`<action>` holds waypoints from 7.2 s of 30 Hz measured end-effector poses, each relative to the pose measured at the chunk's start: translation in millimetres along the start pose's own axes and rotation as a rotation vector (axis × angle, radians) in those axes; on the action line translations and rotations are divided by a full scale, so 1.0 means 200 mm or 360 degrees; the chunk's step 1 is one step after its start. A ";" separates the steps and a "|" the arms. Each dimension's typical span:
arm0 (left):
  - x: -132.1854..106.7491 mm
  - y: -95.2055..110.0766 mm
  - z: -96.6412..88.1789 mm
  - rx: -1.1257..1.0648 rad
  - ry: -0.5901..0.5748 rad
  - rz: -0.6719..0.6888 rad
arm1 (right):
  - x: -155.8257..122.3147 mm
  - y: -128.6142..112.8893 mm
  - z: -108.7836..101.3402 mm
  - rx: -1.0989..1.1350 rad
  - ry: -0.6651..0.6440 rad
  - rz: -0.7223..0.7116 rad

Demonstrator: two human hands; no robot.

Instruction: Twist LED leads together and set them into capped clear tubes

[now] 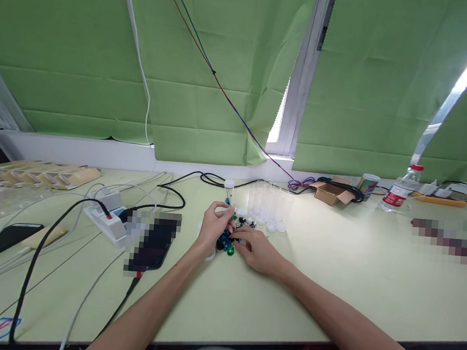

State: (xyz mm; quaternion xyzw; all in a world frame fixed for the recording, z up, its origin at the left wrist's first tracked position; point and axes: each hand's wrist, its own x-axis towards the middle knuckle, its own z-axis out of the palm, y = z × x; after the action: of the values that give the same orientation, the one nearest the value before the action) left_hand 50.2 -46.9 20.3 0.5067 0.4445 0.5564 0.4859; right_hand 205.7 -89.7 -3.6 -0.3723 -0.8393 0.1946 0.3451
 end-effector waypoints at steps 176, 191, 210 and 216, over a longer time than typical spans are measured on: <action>-0.03 0.05 0.01 0.0008 -0.0331 0.0077 | 0.04 0.01 0.01 0.0475 0.0880 0.0257; -0.02 0.02 0.00 -0.0020 -0.0393 0.0017 | 0.04 0.02 0.01 0.0637 0.0883 0.0323; -0.02 0.03 0.00 0.0019 -0.0438 0.0046 | 0.04 0.04 0.00 0.0743 0.0876 0.0379; -0.01 0.01 0.00 -0.0059 -0.0463 0.0041 | 0.04 0.04 0.01 0.0780 0.0835 0.0352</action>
State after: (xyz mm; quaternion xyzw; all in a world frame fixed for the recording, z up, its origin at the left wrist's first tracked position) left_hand 50.5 -49.4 23.0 0.5787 0.3524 0.4913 0.5473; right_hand 204.3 -77.8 -5.8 -0.4043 -0.6056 0.3238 0.6041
